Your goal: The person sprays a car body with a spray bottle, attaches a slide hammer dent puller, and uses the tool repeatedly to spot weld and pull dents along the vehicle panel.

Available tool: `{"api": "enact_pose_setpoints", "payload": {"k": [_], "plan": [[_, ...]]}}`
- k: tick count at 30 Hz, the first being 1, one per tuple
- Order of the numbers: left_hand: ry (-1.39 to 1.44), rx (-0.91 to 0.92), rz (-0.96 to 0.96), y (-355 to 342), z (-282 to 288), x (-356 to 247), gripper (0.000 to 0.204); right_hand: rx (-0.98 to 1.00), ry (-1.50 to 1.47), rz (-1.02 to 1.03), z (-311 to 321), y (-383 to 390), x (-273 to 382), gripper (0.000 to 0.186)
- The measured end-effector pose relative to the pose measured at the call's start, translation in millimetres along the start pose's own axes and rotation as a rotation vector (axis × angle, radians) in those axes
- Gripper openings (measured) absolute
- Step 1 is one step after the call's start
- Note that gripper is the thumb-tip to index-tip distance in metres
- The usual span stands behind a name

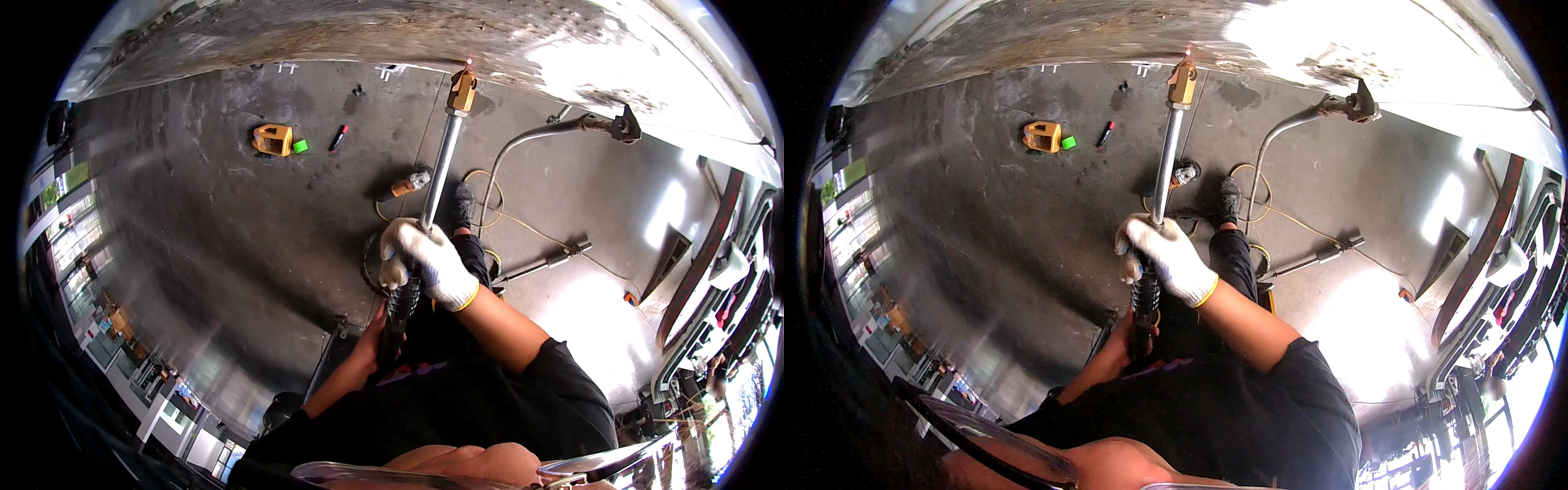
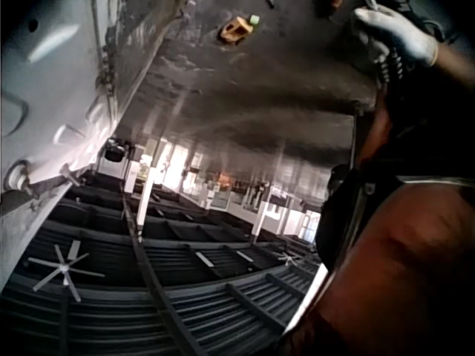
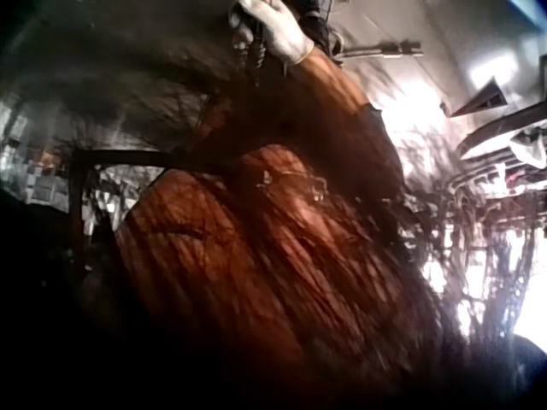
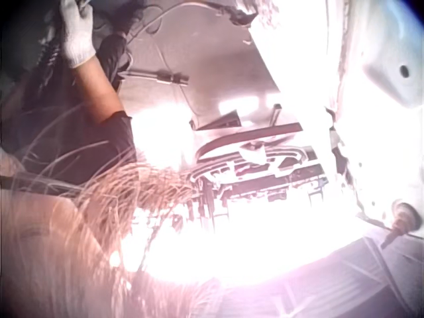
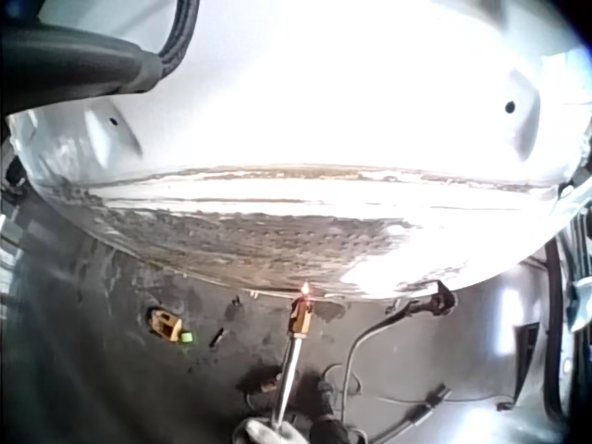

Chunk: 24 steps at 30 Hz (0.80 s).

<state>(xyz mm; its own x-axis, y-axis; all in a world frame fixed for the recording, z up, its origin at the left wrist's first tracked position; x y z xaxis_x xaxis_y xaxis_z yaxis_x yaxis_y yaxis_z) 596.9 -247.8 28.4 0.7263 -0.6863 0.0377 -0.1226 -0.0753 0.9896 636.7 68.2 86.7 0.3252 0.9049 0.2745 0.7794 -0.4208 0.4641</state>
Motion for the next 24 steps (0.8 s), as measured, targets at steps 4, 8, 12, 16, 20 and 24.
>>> {"api": "enact_pose_setpoints", "payload": {"k": [4,8,12,16,20,24], "plan": [[-0.101,-0.003,-0.011,-9.6,5.8,-8.6,0.063,-0.043,-0.031,-0.063,3.3,2.9,-22.6,0.027],[-0.202,-0.108,-0.047,-12.7,2.9,-19.3,0.054,-0.176,0.063,0.008,-3.3,-27.2,64.5,0.031],[-0.106,-0.038,-0.042,-24.7,33.4,0.3,0.056,-0.117,0.079,0.298,-17.2,-22.8,76.9,0.034],[-0.017,0.001,-0.094,-12.3,62.3,38.9,0.060,0.125,0.439,-0.406,12.3,47.7,-103.2,0.034],[-0.067,-0.066,-0.104,5.0,55.4,37.2,0.053,0.075,0.269,-0.272,14.6,52.8,-117.5,0.029],[-0.088,-0.065,-0.112,-11.4,32.9,1.1,0.051,-0.042,0.065,-0.214,-0.4,13.8,-57.6,0.032]]}}
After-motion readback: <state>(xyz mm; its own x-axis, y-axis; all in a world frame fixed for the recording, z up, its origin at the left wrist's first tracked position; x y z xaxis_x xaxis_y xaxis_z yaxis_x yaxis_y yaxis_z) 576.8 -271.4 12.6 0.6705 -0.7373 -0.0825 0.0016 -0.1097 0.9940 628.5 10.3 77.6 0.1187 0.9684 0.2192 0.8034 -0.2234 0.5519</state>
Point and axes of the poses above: each hand's wrist, its own y-axis away from the middle knuckle, its own z-axis out of the back of the hand, x = y × z, the point moved 7 cm from there along -y, towards the middle knuckle, and after that the axes turned 1 degree about -x, right-handed, at the moved point
